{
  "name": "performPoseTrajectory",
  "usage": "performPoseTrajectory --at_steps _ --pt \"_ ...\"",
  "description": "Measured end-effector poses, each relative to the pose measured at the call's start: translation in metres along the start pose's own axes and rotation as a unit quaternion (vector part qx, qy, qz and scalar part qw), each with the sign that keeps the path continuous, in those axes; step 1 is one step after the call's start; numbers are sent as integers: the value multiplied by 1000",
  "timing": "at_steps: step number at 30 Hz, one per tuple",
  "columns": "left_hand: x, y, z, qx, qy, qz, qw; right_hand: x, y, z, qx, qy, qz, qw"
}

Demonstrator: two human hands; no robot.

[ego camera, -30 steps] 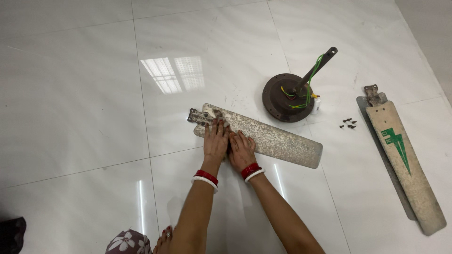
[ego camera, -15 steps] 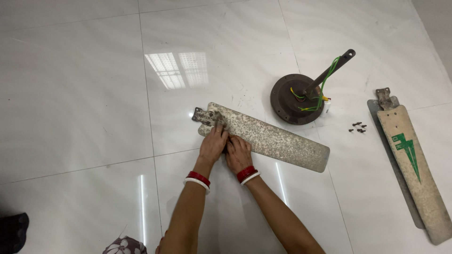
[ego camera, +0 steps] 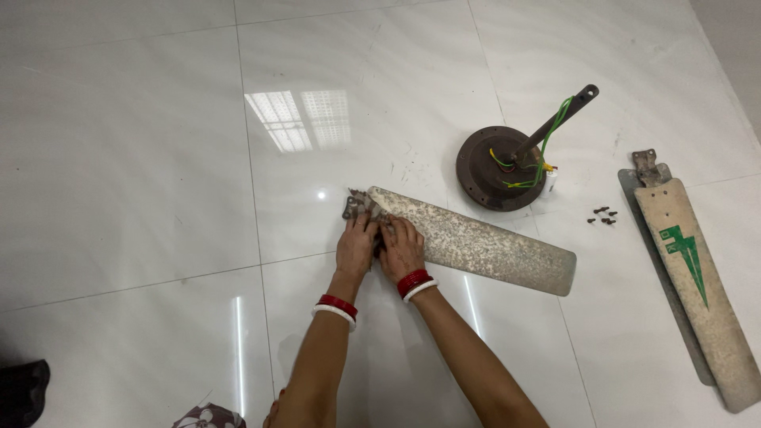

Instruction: The person scrubs a ceiling fan blade with a cloth while sitting on the floor. A ceiling fan motor and another blade are visible nearby.

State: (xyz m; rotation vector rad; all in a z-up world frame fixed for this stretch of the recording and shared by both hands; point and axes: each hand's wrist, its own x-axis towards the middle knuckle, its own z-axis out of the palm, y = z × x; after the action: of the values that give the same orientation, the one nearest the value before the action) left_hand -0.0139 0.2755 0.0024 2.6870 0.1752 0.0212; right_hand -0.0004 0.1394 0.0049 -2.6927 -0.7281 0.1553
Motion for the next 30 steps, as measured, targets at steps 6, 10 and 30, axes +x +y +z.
performPoseTrajectory --at_steps 6,10,30 --pt "11 6 18 -6 33 12 999 -18 26 2 3 53 51 997" --pt "0 29 41 4 49 113 992 -31 46 1 33 51 123 991" --pt "-7 110 87 -21 -47 286 957 -89 114 -55 -40 41 246 967"
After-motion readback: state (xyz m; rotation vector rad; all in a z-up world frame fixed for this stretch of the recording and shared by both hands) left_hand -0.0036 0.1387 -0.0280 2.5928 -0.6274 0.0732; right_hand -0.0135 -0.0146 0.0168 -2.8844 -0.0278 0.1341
